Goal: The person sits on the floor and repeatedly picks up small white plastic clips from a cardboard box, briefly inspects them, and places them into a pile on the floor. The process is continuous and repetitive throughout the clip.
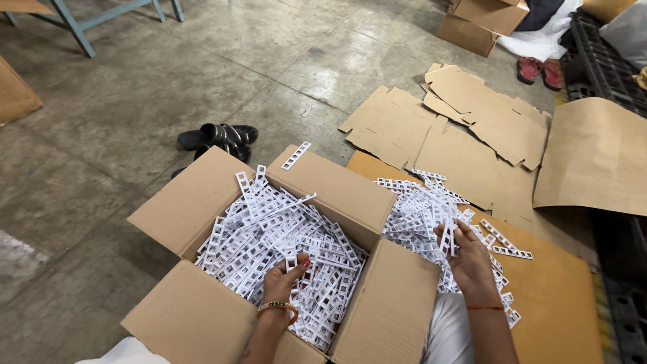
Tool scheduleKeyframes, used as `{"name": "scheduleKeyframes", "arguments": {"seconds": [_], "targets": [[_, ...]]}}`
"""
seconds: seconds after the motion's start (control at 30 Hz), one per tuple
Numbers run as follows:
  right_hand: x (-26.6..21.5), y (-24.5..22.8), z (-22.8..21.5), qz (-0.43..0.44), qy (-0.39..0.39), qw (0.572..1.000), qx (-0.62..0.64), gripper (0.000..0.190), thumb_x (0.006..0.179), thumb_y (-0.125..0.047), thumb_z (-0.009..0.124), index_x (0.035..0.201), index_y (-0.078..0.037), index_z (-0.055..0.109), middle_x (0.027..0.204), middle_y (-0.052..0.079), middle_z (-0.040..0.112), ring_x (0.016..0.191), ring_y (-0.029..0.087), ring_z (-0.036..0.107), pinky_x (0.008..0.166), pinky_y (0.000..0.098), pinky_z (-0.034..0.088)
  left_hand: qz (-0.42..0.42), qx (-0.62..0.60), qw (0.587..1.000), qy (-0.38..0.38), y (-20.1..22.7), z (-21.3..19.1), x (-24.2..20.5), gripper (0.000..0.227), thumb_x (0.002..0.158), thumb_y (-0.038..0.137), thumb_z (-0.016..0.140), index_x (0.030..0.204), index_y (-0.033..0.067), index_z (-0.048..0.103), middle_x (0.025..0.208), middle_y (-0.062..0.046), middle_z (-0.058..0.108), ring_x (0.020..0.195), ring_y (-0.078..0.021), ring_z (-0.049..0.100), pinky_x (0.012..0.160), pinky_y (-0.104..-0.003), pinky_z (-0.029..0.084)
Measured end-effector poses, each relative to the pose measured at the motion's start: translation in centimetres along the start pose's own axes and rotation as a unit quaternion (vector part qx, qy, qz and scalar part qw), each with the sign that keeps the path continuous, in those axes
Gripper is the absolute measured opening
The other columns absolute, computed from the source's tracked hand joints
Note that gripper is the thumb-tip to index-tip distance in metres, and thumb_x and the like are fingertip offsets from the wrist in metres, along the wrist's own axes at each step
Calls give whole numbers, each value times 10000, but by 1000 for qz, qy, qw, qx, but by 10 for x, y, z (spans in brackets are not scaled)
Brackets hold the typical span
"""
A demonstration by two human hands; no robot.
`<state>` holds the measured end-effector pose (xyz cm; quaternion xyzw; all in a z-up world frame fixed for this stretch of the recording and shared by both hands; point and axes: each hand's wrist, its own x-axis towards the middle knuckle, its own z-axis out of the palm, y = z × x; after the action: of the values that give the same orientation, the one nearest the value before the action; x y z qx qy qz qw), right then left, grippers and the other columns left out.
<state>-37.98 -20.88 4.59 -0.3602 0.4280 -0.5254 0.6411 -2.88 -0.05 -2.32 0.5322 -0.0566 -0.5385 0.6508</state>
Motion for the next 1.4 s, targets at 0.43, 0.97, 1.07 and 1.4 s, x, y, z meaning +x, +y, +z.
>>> {"name": "scheduleKeyframes", "arguments": {"seconds": [0.43, 0.97, 1.07, 1.4], "targets": [[41, 0, -46, -259, 131, 945, -152, 338, 1055, -26, 603, 1385, 16, 545, 1226, 57, 604, 1025, 121, 608, 848, 296, 511, 32, -41, 999, -16, -6, -3, 7, 193, 850, 36, 747, 1031, 70, 806, 860, -22, 760, 687, -99, 652, 627, -266, 531], [-101, 125, 182, 16, -263, 900, -348, 378, 860, -264, 759, 1127, -2, 711, 911, 40, 768, 784, 110, 734, 648, 271, 586, 166, -22, 986, -28, -28, 3, 25, 537, 804, -142, 683, 1261, 88, 519, 1068, -90, 753, 940, -154, 746, 789, -283, 621], [-98, 134, 171, 19, -250, 911, -327, 352, 867, -239, 767, 1122, -3, 709, 851, 56, 739, 731, 113, 680, 635, 265, 547, 135, -51, 987, -64, -33, 5, 29, 405, 879, -93, 630, 1257, 46, 584, 1099, -74, 752, 925, -159, 733, 767, -297, 636], [-95, 127, 169, -71, -225, 904, -357, 282, 871, -187, 779, 1063, 18, 754, 843, 31, 760, 713, 72, 654, 626, 233, 527, 115, 112, 978, -132, -23, 13, 4, 262, 993, -23, 579, 1231, 10, 684, 1016, -117, 734, 849, -162, 743, 725, -316, 693]]}}
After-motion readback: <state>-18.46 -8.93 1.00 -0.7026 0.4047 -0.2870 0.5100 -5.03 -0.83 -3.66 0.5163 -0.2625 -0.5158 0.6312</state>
